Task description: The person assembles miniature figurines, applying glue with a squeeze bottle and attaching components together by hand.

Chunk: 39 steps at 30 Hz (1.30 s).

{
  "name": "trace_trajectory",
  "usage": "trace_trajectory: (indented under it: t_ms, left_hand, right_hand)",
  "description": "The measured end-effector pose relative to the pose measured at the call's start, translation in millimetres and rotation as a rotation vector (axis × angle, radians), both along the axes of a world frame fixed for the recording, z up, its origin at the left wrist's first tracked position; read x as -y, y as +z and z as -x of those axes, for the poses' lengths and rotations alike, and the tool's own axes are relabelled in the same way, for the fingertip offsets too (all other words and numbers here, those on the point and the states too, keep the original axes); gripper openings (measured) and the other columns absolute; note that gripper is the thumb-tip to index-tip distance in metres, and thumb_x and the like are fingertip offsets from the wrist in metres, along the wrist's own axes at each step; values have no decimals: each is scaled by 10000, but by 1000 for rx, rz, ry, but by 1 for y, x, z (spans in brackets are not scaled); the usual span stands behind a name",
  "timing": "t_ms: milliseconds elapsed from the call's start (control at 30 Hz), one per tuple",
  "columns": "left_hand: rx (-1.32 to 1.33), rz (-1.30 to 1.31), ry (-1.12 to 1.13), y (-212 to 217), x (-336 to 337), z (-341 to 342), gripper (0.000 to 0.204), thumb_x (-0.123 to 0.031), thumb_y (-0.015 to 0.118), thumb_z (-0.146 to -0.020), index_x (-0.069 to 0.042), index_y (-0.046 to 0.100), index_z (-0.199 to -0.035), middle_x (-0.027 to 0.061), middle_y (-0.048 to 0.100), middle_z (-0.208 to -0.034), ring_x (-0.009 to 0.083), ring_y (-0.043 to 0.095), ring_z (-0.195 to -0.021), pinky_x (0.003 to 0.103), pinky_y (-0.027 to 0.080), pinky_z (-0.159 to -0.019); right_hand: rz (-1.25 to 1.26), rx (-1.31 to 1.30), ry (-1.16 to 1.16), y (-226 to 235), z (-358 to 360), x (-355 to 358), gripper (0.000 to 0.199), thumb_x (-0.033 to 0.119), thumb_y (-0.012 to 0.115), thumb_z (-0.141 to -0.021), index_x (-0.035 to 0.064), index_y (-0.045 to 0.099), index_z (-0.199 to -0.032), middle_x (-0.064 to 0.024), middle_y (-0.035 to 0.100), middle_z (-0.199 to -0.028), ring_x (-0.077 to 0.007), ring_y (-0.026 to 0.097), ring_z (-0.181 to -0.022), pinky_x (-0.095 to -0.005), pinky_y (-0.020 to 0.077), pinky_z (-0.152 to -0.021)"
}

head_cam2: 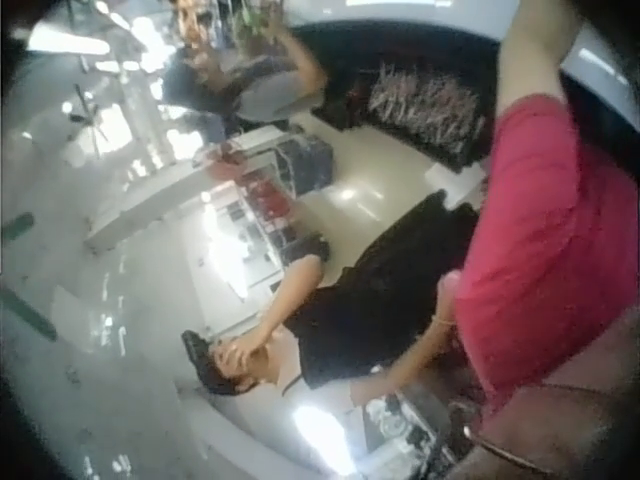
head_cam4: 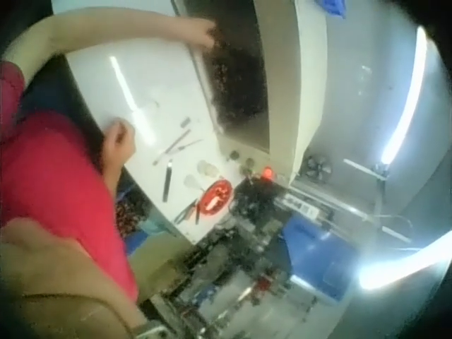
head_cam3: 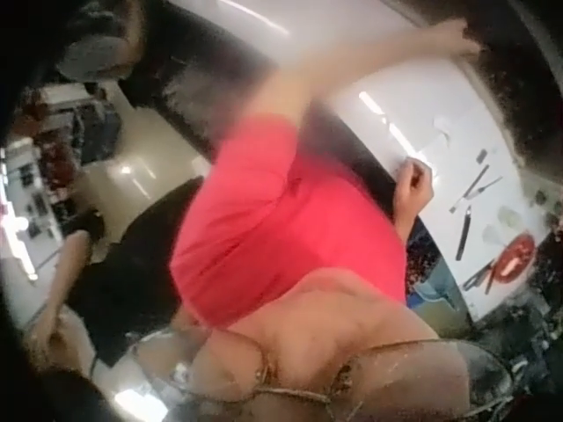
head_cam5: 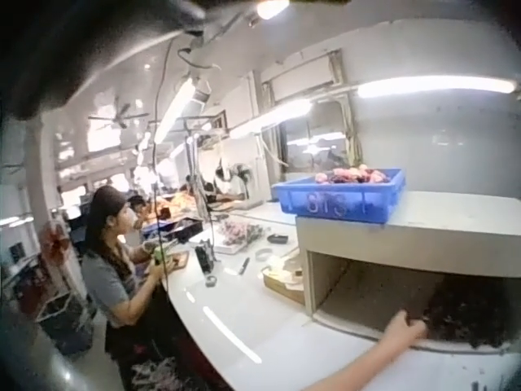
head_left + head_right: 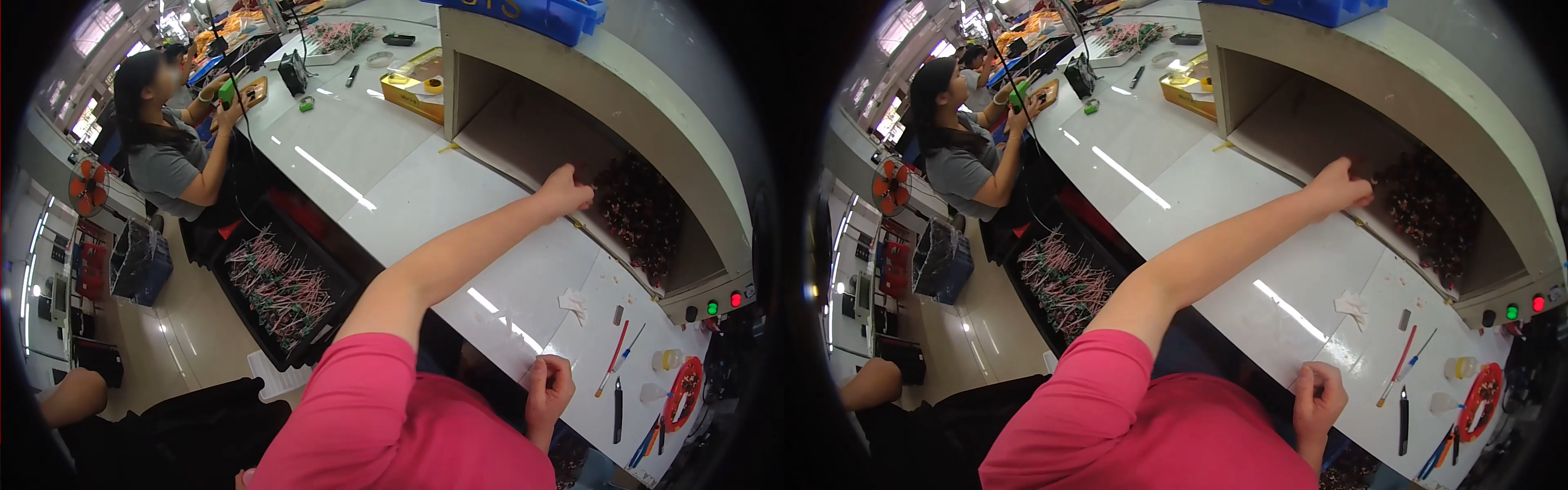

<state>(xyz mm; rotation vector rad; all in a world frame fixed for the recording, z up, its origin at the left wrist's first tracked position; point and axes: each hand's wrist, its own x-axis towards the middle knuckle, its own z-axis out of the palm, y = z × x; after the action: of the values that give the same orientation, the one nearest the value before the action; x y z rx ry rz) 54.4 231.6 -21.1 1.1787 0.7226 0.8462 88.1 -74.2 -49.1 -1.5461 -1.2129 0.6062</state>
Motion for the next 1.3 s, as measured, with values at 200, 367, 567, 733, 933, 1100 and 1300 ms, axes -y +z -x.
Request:
trace_trajectory:
  t_ms: [200, 367, 567, 733, 933, 1100, 1300]
  left_hand:
    - [346, 392, -260, 10, 110, 73, 506, 0, 577, -808, 11, 427, -1292, 82, 539, -1001, 138, 564, -859, 248, 487, -786]
    - [239, 415, -177, 5, 163, 116, 424, -73, 586, -871, 15, 444, -1262, 85, 539, -1098, 171, 577, -1019, 264, 473, -867]
    - [147, 544, -272, -4, 198, 105, 407, -100, 543, -913, 7, 415, -1284, 104, 529, -1140, 200, 579, -1042, 282, 481, -875]
    - [192, 409, -332, -7, 213, 104, 443, -130, 464, -957, -49, 308, -1364, 132, 524, -1146, 204, 589, -1027, 309, 491, -865]
    - [195, 417, -354, -6, 213, 109, 400, -182, 392, -987, -43, 343, -1359, 119, 542, -1119, 183, 583, -1029, 296, 474, -892]
    - [134, 232, -337, -19, 208, 108, 356, -183, 392, -988, -24, 428, -1305, 90, 561, -1072, 138, 573, -973, 265, 470, -867]
    - [134, 251, -327, -23, 205, 107, 314, -183, 426, -978, -7, 478, -1234, 58, 570, -1004, 104, 559, -915, 240, 465, -821]
  right_hand:
    - [80, -84, -117, -8, -12, 1, 71, 26, 591, -829, 15, 557, -891, -27, 541, -816, -56, 492, -727, -189, 403, -639]
    - [-48, -451, 53, 13, -2, -20, 360, -73, 586, -799, 31, 448, -1116, -39, 467, -1000, -83, 479, -843, -210, 419, -746]
    - [-144, -128, 43, 2, -2, -18, 479, 6, 708, -724, 63, 464, -1132, -70, 462, -1110, -152, 489, -966, -277, 425, -798]
    - [-141, -63, 47, -2, -4, -12, 453, 45, 733, -720, 75, 493, -1104, -69, 488, -1093, -163, 496, -975, -282, 424, -787]
    - [-155, -221, 63, -8, 2, -8, 400, 28, 724, -729, 52, 509, -1066, -48, 516, -1035, -147, 506, -942, -270, 406, -809]
    - [-185, -287, 70, -5, 5, -11, 389, 21, 728, -735, 42, 508, -1056, -48, 517, -1021, -128, 508, -925, -263, 406, -815]
    - [-221, -262, 71, -6, 5, -13, 399, 2, 735, -725, 32, 504, -1049, -45, 485, -995, -127, 502, -902, -260, 428, -789]
